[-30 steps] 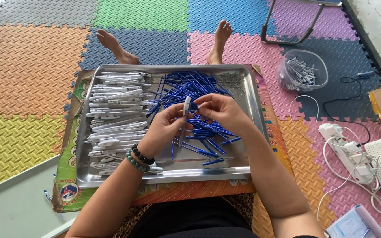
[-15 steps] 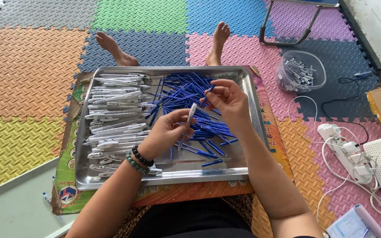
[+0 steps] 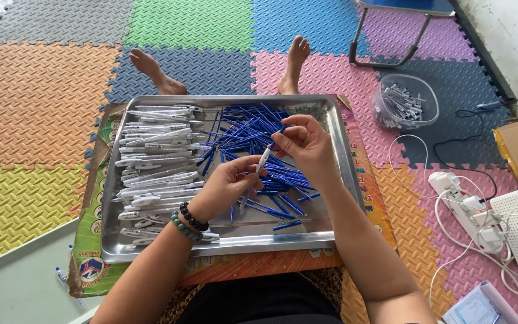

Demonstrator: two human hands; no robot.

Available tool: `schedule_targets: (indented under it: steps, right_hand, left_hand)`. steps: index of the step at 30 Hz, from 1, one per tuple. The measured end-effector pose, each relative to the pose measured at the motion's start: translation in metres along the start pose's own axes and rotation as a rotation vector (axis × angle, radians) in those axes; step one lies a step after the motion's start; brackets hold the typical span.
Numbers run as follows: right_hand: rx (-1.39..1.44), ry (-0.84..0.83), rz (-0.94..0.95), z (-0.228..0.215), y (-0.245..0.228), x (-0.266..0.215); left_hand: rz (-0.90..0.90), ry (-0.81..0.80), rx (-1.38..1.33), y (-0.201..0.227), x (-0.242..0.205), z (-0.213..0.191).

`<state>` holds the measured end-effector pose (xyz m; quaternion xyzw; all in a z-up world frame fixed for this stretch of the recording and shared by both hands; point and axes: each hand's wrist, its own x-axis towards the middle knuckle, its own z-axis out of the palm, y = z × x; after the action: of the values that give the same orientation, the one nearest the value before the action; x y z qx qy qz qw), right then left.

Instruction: Assembling ballpoint pens by manually inserting ink refills into pen bodies on a tray.

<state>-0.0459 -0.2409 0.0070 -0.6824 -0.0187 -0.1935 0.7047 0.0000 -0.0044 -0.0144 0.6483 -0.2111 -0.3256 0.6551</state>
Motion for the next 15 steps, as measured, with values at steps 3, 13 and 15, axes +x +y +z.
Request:
schedule_targets:
  steps: [3, 13, 15]
  right_hand:
    - [-0.004, 0.003, 0.006, 0.0038, -0.0048, -0.0009]
    - [-0.002, 0.021, -0.001, 0.0043, 0.0018, 0.0002]
    - [-0.01, 0.007, 0.005, 0.0046, 0.0011, -0.0001]
  left_hand:
    - [-0.001, -0.005, 0.007, 0.0017, -0.0003, 0.0001]
    - [-0.018, 0.009, 0.027, 0.004, -0.002, 0.0004]
    - [-0.016, 0.009, 0.03, 0.0043, -0.0016, 0.0008]
